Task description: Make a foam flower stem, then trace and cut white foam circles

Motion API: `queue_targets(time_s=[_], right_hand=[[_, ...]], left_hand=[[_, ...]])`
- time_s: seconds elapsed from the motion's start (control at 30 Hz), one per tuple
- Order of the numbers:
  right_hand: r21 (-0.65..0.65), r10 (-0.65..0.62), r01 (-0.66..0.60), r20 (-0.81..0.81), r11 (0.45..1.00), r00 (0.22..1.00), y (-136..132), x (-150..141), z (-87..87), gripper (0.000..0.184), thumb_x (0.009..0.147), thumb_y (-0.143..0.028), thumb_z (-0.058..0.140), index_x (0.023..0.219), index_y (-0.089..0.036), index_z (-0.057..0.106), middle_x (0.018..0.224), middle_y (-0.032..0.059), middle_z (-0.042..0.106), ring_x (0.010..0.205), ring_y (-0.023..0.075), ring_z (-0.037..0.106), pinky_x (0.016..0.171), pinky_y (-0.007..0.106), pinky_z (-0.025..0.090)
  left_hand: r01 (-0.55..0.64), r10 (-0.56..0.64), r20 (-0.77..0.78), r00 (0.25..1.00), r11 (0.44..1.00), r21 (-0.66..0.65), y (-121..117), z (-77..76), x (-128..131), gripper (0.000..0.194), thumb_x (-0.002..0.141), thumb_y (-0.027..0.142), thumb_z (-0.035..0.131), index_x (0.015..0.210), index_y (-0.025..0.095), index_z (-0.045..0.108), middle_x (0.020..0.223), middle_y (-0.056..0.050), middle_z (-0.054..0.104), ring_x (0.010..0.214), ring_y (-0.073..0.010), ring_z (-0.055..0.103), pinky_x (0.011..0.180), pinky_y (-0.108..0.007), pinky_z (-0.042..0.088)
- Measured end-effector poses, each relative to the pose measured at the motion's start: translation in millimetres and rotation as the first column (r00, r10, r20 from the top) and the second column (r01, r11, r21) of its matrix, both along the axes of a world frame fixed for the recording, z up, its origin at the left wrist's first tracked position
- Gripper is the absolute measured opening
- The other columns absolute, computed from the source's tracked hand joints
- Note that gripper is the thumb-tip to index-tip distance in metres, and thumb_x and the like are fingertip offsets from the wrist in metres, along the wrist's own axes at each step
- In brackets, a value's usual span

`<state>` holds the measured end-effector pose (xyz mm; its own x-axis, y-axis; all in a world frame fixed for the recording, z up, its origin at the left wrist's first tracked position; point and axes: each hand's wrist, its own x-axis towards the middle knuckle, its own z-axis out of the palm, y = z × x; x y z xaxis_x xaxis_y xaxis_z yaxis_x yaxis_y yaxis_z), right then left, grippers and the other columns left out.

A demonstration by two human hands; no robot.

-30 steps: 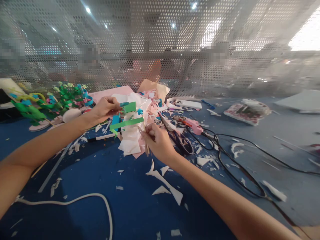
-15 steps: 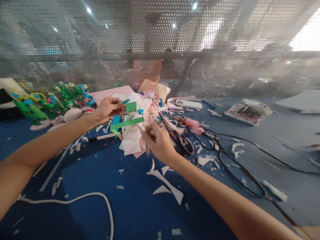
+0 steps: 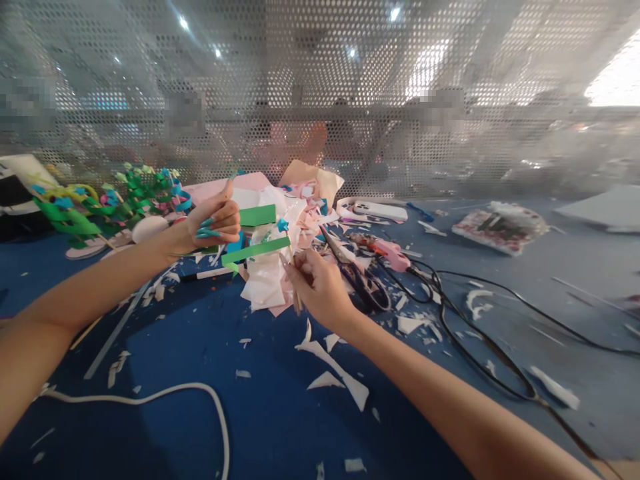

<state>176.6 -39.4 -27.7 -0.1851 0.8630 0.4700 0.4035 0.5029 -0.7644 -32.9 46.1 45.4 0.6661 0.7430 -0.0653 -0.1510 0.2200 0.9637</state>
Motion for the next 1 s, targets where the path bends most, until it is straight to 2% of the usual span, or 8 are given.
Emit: queue_targets(time_s=[0.37,0.47,0.57,0.63,0.7,0.8,0.9,1.0], right_hand=[[-0.014,0.006,-0.006,-0.004,1.0,1.0,-1.6,0.7,-0.2,0.021,0.083,-0.035,0.047,0.07,-0.021,0.037,0.044,-0.0073,0.041,0.035,0.0081,0.041,0.039,0.021,0.029],[-0.003,-0.013,0.013,0.001,1.0,1.0,-1.3,1.4,-0.6,0.02,0.083,-0.033,0.047,0.07,-0.022,0.037,0.044,-0.0072,0.041,0.036,0.0081,0.041,0.039,0.021,0.029],[0.034,-0.07,0.069,0.01,0.997,0.998,-1.1,1.4,0.5,0.021,0.082,-0.03,0.048,0.067,-0.022,0.036,0.043,-0.0073,0.041,0.036,0.0079,0.041,0.04,0.021,0.029],[0.068,-0.115,0.113,0.02,0.991,0.993,-0.9,1.2,1.9,0.022,0.082,-0.029,0.047,0.065,-0.022,0.036,0.041,-0.0077,0.039,0.035,0.0073,0.039,0.039,0.02,0.028],[0.09,-0.147,0.144,0.033,0.986,0.989,-0.4,1.0,2.9,0.022,0.082,-0.029,0.047,0.064,-0.022,0.036,0.04,-0.0083,0.037,0.034,0.0068,0.036,0.039,0.02,0.025],[0.104,-0.17,0.166,0.034,0.981,0.985,0.9,0.7,2.0,0.022,0.081,-0.03,0.048,0.064,-0.022,0.037,0.04,-0.0081,0.037,0.034,0.0069,0.034,0.038,0.021,0.024],[0.092,-0.142,0.139,0.025,0.986,0.99,0.2,-0.4,-0.6,0.019,0.08,-0.031,0.05,0.068,-0.021,0.039,0.045,-0.0066,0.042,0.038,0.0078,0.039,0.04,0.021,0.028],[0.033,-0.08,0.079,0.022,0.996,0.997,-5.3,-3.7,-1.3,0.017,0.081,-0.033,0.049,0.072,-0.021,0.04,0.047,-0.0056,0.047,0.039,0.0088,0.043,0.041,0.021,0.031]], left_hand=[[0.033,-0.028,0.048,0.998,0.993,-0.11,-0.6,0.2,-1.3,0.071,0.082,0.064,0.035,0.032,0.016,0.017,0.026,0.003,0.012,0.025,-0.0039,0.011,0.027,-0.019,0.017],[0.015,-0.009,0.082,0.997,0.998,-0.069,0.5,0.2,0.4,0.063,0.086,0.052,0.04,0.037,0.016,0.023,0.03,0.005,0.017,0.027,-0.0029,0.017,0.03,-0.016,0.023],[-0.093,0.076,0.166,0.983,0.991,0.099,4.9,-2.0,2.4,0.04,0.081,0.032,0.058,0.05,0.014,0.041,0.039,0.008,0.031,0.034,-0.0017,0.031,0.037,-0.013,0.032],[-0.178,0.131,0.186,0.974,0.947,0.267,7.9,-4.0,3.7,0.023,0.07,0.028,0.07,0.069,0.015,0.052,0.054,0.007,0.048,0.047,-0.0034,0.047,0.049,-0.015,0.044],[-0.2,0.162,0.123,0.979,0.883,0.424,8.0,-5.4,5.2,0.037,0.064,0.037,0.074,0.088,0.016,0.054,0.082,0.001,0.061,0.071,-0.0094,0.059,0.065,-0.023,0.051],[-0.099,0.247,-0.134,0.96,0.744,0.661,-1.8,-5.3,9.7,0.054,0.064,0.052,0.067,0.101,0.016,0.052,0.112,-0.009,0.058,0.095,-0.018,0.059,0.079,-0.032,0.049],[0.085,0.387,-0.359,0.85,0.571,0.817,-22.0,-3.4,17.2,0.05,0.067,0.05,0.065,0.101,0.015,0.057,0.108,-0.01,0.062,0.098,-0.0192,0.058,0.085,-0.034,0.045],[0.153,0.427,-0.438,0.791,0.556,0.817,-41.8,-1.3,24.5,0.036,0.067,0.043,0.067,0.088,0.014,0.065,0.089,-0.007,0.068,0.084,-0.0168,0.061,0.074,-0.029,0.046]])
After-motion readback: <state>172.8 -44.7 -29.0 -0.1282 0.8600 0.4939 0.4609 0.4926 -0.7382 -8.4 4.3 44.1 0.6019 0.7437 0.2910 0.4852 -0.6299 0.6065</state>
